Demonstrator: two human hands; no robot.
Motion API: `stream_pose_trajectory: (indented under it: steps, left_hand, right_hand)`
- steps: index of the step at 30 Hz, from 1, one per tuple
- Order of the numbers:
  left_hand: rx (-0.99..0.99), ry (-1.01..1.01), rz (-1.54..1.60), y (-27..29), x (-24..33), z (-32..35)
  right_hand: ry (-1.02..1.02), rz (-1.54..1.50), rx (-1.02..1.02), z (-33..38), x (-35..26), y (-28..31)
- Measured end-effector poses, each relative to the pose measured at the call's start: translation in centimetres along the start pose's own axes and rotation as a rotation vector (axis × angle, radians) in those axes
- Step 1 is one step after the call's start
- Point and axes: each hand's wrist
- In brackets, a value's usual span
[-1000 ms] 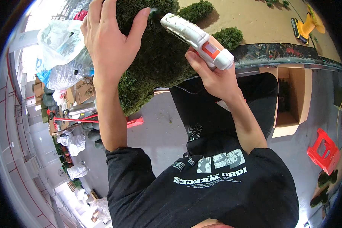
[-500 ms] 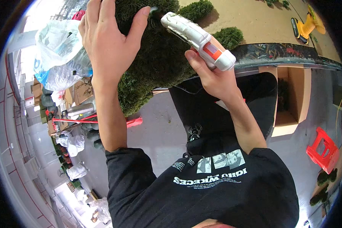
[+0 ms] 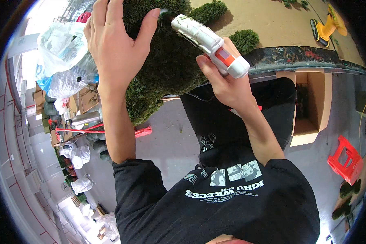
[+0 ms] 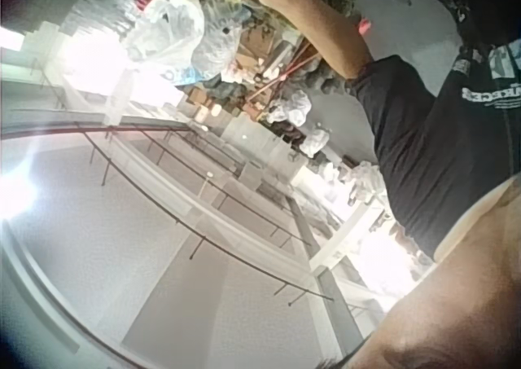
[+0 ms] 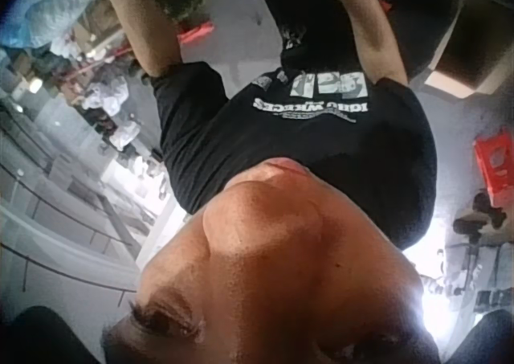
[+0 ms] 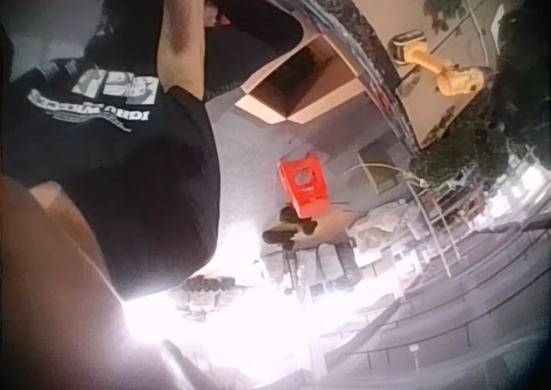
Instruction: Applying artificial moss/foliage to a shaped base using glue and a drill to create a topiary or hedge sculpture.
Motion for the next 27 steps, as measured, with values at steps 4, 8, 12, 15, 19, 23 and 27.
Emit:
stream_pose_trajectory:
  steps: [4, 8, 12, 15, 19, 23, 27]
  left_hand:
    - [-0.002, -0.002, 0.016, 0.06, 0.03, -0.06]
    - [-0.012, 0.008, 0.016, 0.13, 0.11, -0.07]
    - [-0.009, -0.002, 0.032, 0.17, 0.09, -0.08]
    - [-0.012, 0.007, 0.028, 0.13, 0.14, -0.08]
    - [-0.017, 0.013, 0.030, 0.21, 0.21, -0.11]
    - [-0.023, 0.041, -0.028, 0.26, 0.92, -0.22]
    - [-0.017, 0.007, 0.019, 0.26, 0.09, -0.08]
  right_hand:
    - [0.006, -0.004, -0.010, -0.13, 0.35, 0.01]
    - [0.097, 0.040, -0.012, -0.20, 0.78, 0.02]
    - [0.111, 0.046, -0.014, -0.13, 0.91, -0.03]
    - [0.065, 0.011, -0.001, 0.06, 0.75, -0.10]
    - [0.089, 0.027, -0.015, 0.02, 0.72, -0.01]
    - [0.067, 0.014, -0.007, 0.13, 0.58, 0.01]
    - [0.064, 0.045, -0.031, 0.16, 0.55, 0.10]
Point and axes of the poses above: each hand's wrist, its own z-axis away from the middle knuckle, its own y-axis out of the back of the hand, x = y × z, and after that the axes turned 2 degrees about -y, right-handed
